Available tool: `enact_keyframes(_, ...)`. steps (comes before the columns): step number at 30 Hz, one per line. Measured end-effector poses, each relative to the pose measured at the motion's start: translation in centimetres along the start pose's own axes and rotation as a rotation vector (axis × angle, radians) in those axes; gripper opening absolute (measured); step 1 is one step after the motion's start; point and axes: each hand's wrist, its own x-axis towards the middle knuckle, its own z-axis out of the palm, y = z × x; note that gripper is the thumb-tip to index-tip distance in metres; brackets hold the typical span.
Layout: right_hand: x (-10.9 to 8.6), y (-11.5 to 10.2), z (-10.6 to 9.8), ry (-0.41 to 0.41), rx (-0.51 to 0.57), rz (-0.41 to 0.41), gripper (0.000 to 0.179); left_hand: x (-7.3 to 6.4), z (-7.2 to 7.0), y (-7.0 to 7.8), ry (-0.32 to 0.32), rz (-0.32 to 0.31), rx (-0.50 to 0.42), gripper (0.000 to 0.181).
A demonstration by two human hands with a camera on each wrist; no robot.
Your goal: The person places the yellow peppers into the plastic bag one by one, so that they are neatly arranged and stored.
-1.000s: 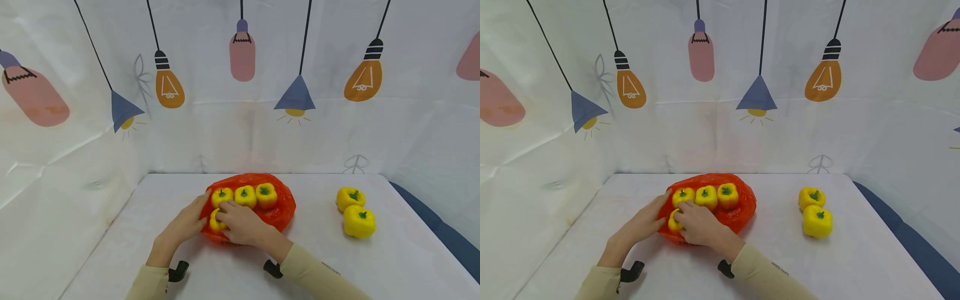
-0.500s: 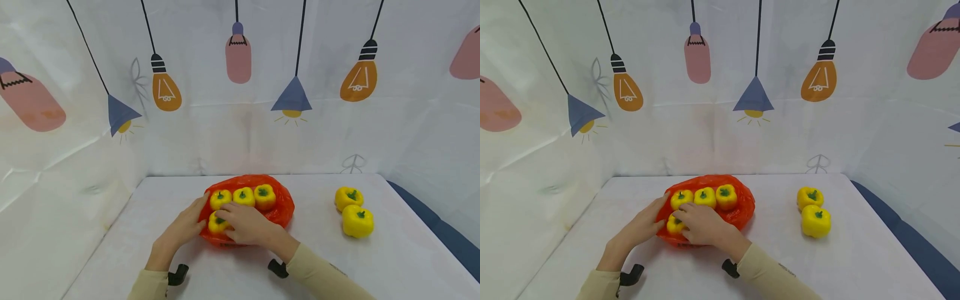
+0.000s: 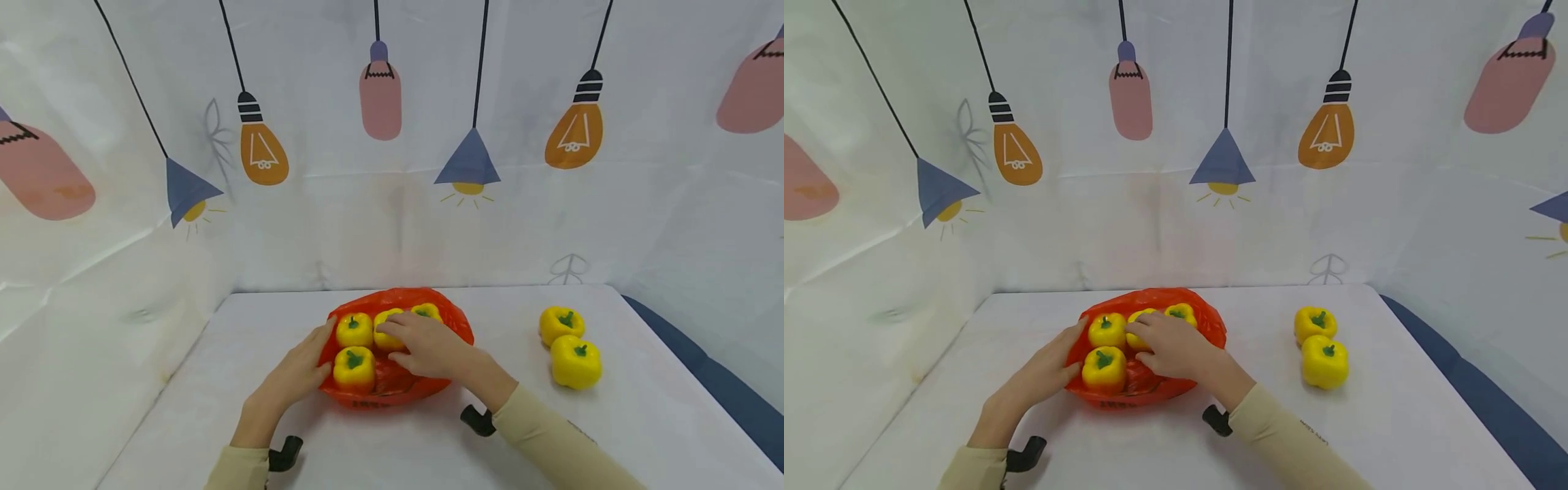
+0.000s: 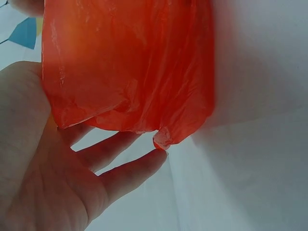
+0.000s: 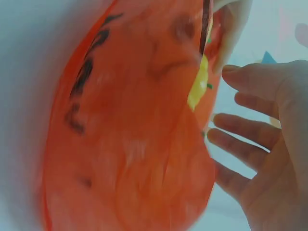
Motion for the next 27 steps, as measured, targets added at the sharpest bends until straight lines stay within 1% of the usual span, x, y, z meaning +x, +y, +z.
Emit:
enact_keyframes(6, -1.2, 1.7, -0.8, 0.022, -0.009, 0.061, 0.049, 0.1, -0.3, -0.4, 0.004, 0.006, -0.005, 0.079)
enact_keyframes(12, -2.8, 4.2, -1.8, 0.045, -0.005, 0.119, 0.05, 0.2, -0.3, -0.4, -0.002, 0.005, 0.0, 0.077)
enact_keyframes(19, -5.4, 7.4, -4.0, 0.036, 0.0, 0.233, 0.053, 0.2, -0.2, -0.2, -0.008, -0.011, -0.008, 0.076)
enact_keyframes(23, -6.7, 8.8, -5.3, 0.033, -0.006, 0.253, 0.055, 0.2, -0.2, 0.0, -0.002, -0.016, -0.005, 0.076)
enact_keyframes(27, -7.7, 9.9, -6.0, 0.015, -0.008, 0.26, 0.055, 0.1, -0.2, -0.1, -0.003, -0.015, 0.0, 0.075)
